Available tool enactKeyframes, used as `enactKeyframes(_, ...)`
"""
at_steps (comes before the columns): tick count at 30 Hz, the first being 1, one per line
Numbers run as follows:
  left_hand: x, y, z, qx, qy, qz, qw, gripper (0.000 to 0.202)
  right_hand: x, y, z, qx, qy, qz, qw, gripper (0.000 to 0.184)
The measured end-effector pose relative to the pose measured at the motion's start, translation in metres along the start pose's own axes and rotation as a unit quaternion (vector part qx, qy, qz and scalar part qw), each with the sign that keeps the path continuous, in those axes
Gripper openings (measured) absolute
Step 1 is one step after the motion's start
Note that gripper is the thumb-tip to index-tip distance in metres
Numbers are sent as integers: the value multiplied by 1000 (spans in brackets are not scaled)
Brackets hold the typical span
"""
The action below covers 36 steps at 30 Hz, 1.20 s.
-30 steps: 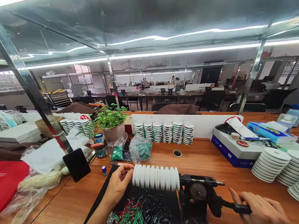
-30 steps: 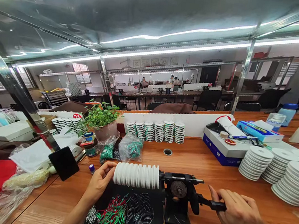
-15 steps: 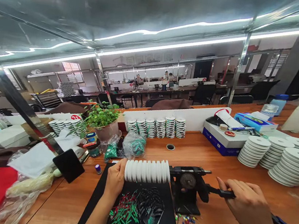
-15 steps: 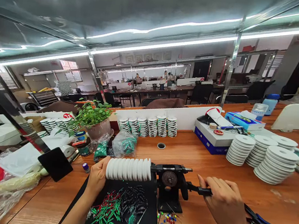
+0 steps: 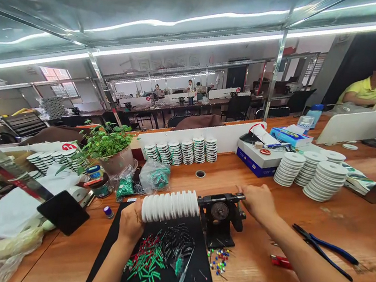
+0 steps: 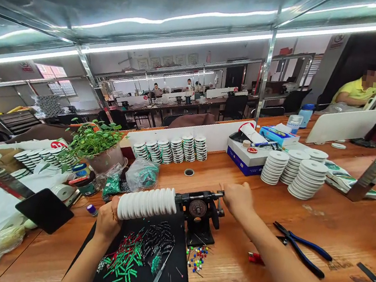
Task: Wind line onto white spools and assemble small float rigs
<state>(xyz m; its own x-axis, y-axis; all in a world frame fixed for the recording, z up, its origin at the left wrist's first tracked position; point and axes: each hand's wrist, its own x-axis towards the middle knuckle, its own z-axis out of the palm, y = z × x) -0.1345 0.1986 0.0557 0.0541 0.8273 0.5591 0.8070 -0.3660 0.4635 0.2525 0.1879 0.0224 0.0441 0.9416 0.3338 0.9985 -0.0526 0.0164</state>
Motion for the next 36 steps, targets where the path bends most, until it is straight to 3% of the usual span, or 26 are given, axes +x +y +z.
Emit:
enactKeyframes(2,0,0,1,4,7,7,1000,41,-6,-4,10,0,-58,-28,998,25)
enactKeyframes(5,0,-1,3,3,14,14,1000,40,-48,-1,12,-10,-115,-64,991,19)
enactKeyframes(7,0,-2,5,-1,15,14,1000,39,-76,8,0,-22,-130,-75,988,20)
enactKeyframes(9,0,-4,7,-6,14,14,1000,39,-85,16,-19,-38,-124,-79,988,23)
enactKeyframes(13,-1,-6,8,-11,7,19,1000,43,-42,16,-45,-67,-79,-48,993,41)
enactKeyframes(16,-2,-4,5,-6,5,28,1000,46,-1,7,-39,-52,-87,-41,994,42)
enactKeyframes(18,-2,-2,3,-3,3,33,999,47,13,1,-28,-38,-114,-43,992,36)
enactKeyframes(23,-1,1,0,-3,4,19,1000,46,9,-6,-9,-17,-207,-49,977,14)
enactKeyframes(26,0,3,-1,-7,0,3,1000,45,5,-5,-9,-14,-234,-47,971,21)
enactKeyframes(31,0,10,-6,-27,-35,-31,999,48,4,-4,-5,-3,-219,-41,975,20)
enactKeyframes(36,7,15,-19,-66,-95,-84,990,55,-10,-1,0,16,-146,-14,989,17)
